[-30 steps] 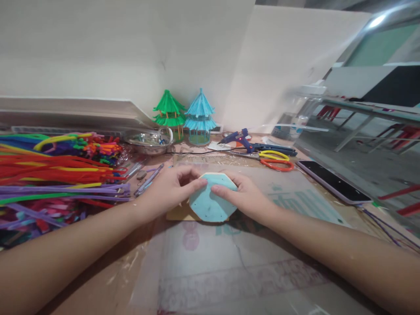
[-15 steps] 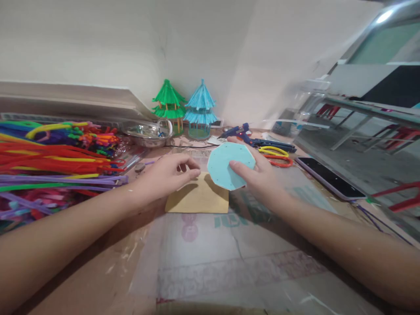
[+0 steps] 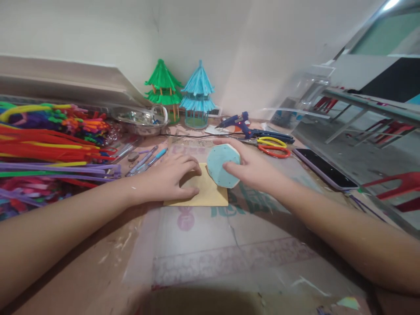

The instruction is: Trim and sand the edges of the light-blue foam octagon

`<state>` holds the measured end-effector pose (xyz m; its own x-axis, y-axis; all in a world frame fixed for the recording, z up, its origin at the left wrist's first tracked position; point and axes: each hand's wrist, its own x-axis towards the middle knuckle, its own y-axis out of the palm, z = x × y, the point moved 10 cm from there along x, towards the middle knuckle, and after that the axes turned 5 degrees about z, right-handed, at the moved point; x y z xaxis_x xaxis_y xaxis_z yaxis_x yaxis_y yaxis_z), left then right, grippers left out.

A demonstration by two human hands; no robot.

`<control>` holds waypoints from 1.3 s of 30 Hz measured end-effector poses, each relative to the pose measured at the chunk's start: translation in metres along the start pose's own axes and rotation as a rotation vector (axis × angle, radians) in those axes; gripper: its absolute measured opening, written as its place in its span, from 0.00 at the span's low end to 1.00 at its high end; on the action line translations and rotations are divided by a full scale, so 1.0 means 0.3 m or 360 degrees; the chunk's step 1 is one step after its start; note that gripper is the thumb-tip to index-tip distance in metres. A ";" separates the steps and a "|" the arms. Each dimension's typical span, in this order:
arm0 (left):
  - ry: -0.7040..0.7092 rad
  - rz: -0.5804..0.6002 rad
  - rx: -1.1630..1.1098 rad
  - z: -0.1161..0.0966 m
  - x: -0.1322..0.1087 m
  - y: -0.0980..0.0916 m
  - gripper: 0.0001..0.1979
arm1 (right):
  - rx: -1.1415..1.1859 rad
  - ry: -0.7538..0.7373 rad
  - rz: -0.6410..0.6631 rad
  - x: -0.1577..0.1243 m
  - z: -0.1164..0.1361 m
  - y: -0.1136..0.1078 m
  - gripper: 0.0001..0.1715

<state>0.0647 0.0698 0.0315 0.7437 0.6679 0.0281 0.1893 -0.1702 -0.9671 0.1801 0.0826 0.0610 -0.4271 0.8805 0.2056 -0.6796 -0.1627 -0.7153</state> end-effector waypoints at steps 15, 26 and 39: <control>0.0054 -0.0041 0.0064 -0.004 0.000 0.009 0.17 | -0.0426 0.0006 0.0365 -0.040 0.067 0.072 0.06; 0.0075 -0.0025 0.0077 -0.010 -0.002 0.015 0.16 | -0.0636 0.0031 0.0370 -0.025 0.086 0.088 0.08; 0.0109 -0.0056 0.0138 -0.011 -0.005 0.022 0.16 | -0.0720 0.0066 0.0395 -0.026 0.078 0.091 0.08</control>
<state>0.0669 0.0652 0.0260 0.7801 0.6209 0.0768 0.1621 -0.0820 -0.9834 0.1510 0.0609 0.0553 -0.5124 0.8583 -0.0273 -0.2309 -0.1683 -0.9583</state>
